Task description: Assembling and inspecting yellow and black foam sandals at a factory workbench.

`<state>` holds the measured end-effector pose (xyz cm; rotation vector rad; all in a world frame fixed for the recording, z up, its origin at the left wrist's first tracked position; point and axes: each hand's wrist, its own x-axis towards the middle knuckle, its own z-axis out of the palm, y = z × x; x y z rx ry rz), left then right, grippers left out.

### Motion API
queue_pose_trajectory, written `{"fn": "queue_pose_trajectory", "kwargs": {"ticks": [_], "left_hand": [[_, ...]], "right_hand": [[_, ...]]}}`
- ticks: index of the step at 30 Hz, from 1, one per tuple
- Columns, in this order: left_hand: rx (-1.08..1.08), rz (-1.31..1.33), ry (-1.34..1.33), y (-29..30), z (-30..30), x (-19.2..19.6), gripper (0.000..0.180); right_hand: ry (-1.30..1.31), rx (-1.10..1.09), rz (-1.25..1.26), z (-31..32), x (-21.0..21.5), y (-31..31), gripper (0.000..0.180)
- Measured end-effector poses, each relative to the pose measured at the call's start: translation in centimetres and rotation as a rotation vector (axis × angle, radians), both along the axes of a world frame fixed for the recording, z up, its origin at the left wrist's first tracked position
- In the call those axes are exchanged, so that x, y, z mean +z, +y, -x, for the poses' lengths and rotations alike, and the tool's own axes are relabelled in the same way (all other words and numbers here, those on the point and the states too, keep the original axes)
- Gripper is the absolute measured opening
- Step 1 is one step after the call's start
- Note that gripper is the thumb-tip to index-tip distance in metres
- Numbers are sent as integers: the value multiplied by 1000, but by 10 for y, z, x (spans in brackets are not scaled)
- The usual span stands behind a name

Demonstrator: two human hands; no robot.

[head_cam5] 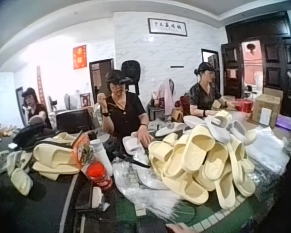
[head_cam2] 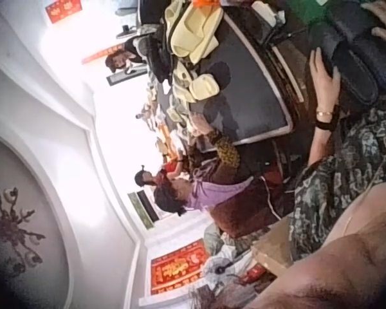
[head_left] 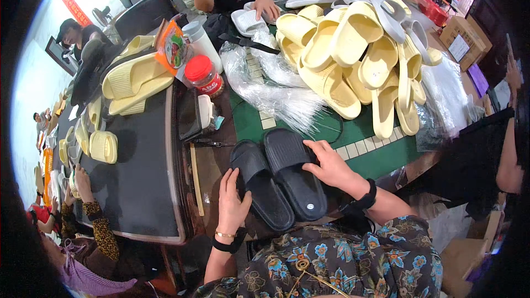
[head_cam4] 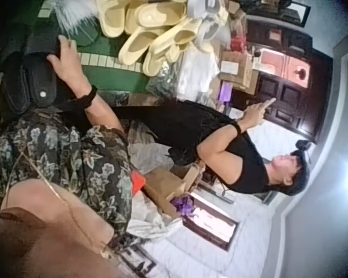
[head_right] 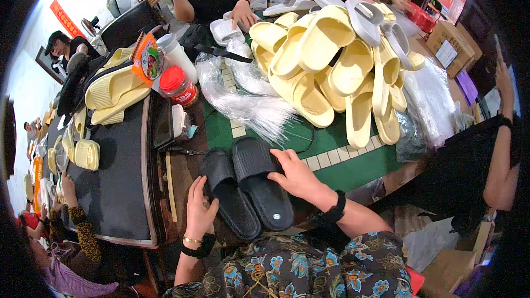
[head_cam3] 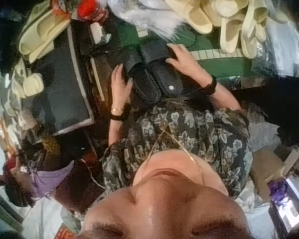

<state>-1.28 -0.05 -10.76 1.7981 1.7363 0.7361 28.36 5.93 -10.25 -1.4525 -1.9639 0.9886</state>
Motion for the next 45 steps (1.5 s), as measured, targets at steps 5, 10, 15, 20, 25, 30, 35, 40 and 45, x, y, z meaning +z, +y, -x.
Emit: {"fn": "queue_pose_trajectory", "kwargs": {"ticks": [5,10,15,20,25,30,35,40,45], "left_hand": [[71,-29,24,-10,4,6,66],[72,-2,-39,-14,7,8,64],[64,-17,-49,-9,6,8,63],[58,10,-43,-7,5,11,63],[66,-58,22,-11,6,9,62],[92,-152,19,-9,5,6,58],[124,-205,17,-5,-2,9,55],[140,-212,17,-11,-4,11,52],[142,-230,38,-16,1,10,51]], "right_hand": [[-89,-17,-108,23,1,8,59],[-54,-88,-147,12,9,38,40],[-343,-135,-506,0,0,101,22],[-536,-30,-586,0,-11,134,12],[-570,-16,-675,-4,-15,130,7],[-542,-46,-560,-16,-13,114,10],[-521,-98,-527,-15,-9,121,17],[-589,25,-604,-4,-11,136,12],[-657,30,-597,-6,-11,138,10]]}}
